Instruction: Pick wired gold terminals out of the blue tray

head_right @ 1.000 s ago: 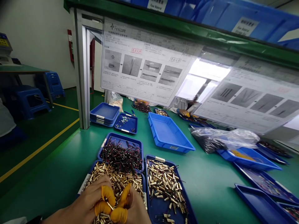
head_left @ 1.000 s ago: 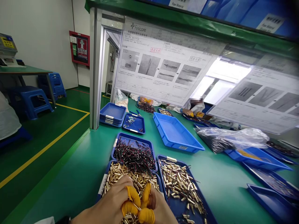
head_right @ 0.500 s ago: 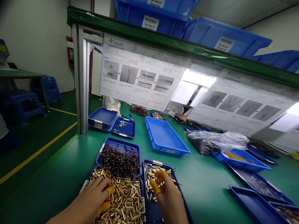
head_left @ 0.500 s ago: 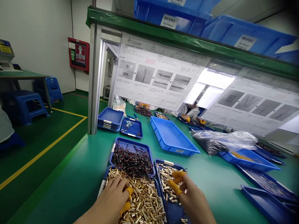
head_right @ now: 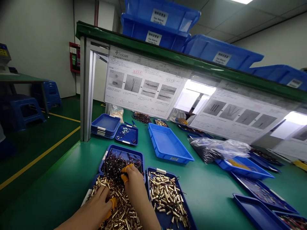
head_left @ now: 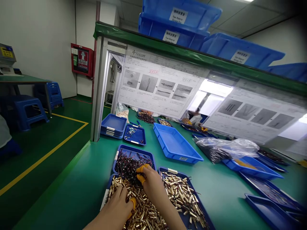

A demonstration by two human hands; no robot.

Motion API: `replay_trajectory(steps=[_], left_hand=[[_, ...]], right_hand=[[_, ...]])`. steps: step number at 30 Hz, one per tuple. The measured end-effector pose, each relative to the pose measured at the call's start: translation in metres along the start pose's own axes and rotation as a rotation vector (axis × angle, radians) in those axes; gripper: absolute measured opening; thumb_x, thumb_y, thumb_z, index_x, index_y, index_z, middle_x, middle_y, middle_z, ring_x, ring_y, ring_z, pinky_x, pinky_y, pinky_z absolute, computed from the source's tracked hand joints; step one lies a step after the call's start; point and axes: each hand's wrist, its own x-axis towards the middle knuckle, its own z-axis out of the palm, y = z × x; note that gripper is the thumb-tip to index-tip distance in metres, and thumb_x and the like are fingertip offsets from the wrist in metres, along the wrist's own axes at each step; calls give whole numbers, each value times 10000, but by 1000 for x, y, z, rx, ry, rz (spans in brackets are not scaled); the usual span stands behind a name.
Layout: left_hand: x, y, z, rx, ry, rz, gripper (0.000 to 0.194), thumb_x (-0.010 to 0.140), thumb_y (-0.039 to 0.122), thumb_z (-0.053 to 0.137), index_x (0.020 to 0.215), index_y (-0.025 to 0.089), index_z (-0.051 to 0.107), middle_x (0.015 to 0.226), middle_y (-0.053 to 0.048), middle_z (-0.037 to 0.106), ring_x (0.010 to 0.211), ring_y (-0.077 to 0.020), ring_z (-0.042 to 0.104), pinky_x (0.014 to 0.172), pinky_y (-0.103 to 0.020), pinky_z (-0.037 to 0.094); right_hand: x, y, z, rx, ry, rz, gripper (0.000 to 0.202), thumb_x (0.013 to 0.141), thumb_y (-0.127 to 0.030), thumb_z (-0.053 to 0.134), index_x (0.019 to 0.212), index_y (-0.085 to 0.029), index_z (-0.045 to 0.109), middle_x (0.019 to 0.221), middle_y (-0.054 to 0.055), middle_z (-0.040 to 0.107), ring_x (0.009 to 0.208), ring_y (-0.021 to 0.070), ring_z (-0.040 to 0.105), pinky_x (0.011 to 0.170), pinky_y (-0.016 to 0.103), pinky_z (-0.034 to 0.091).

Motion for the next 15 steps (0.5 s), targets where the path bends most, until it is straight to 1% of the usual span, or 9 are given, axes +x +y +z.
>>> replay_trajectory(steps=[3,4,5,7,8,9,10,12,15], left_hand=[[-1,0,4,27,14,31,209,731,51,520,902,159,572,982,-139,557,961,-313,489,727,-390,455],[-1,0,5,35,16,44,201,739,64,527,912,155,575,987,-148,564,969,-318,491,745,-406,453],[-1,0,6,40,19,57,186,750,88,539,921,151,577,992,-157,570,974,-326,494,761,-422,448],[-2,0,4,33,20,75,165,764,158,571,928,142,583,984,-169,583,961,-337,506,777,-450,438],[-2,0,2,21,23,83,178,766,199,588,934,139,585,981,-170,588,953,-338,511,791,-463,428],[-2,0,0,4,23,91,202,765,233,602,942,139,586,979,-167,592,954,-337,513,811,-475,415],[-2,1,-3,-10,19,94,225,760,251,614,953,140,586,981,-162,597,961,-335,514,833,-485,401],[-2,2,-9,-24,1,96,243,748,232,626,972,147,586,991,-148,608,976,-326,516,868,-496,373],[-2,6,-16,-39,0,56,175,725,118,610,895,157,608,954,-113,632,930,-294,541,867,-476,376]], right_hand=[[-13,-10,0,23,-26,-55,221,740,7,521,718,-174,646,784,69,644,708,229,628,629,327,518],[-17,-12,0,31,-29,-65,219,745,-1,523,703,-179,643,783,65,639,714,223,626,634,322,517],[-20,-14,0,35,-28,-71,217,749,-6,522,704,-178,646,812,74,637,756,228,624,665,327,516],[-25,-14,-2,57,1,-78,217,754,-8,512,751,-162,664,934,116,615,902,253,595,764,357,496],[-27,-13,-4,87,33,-78,219,756,-11,507,789,-153,670,989,134,593,961,264,569,807,375,478],[-29,-11,-6,131,69,-71,218,758,-21,504,824,-146,671,1009,145,578,976,273,556,818,391,470],[-31,-9,-9,191,104,-54,209,763,-42,501,844,-142,666,981,146,579,936,276,565,788,403,479],[-38,-5,-13,383,160,3,173,773,-99,505,857,-155,646,875,117,600,802,259,597,697,396,506],[-53,3,-11,754,175,103,97,751,-181,592,839,-198,629,801,64,647,742,229,633,659,333,529]])
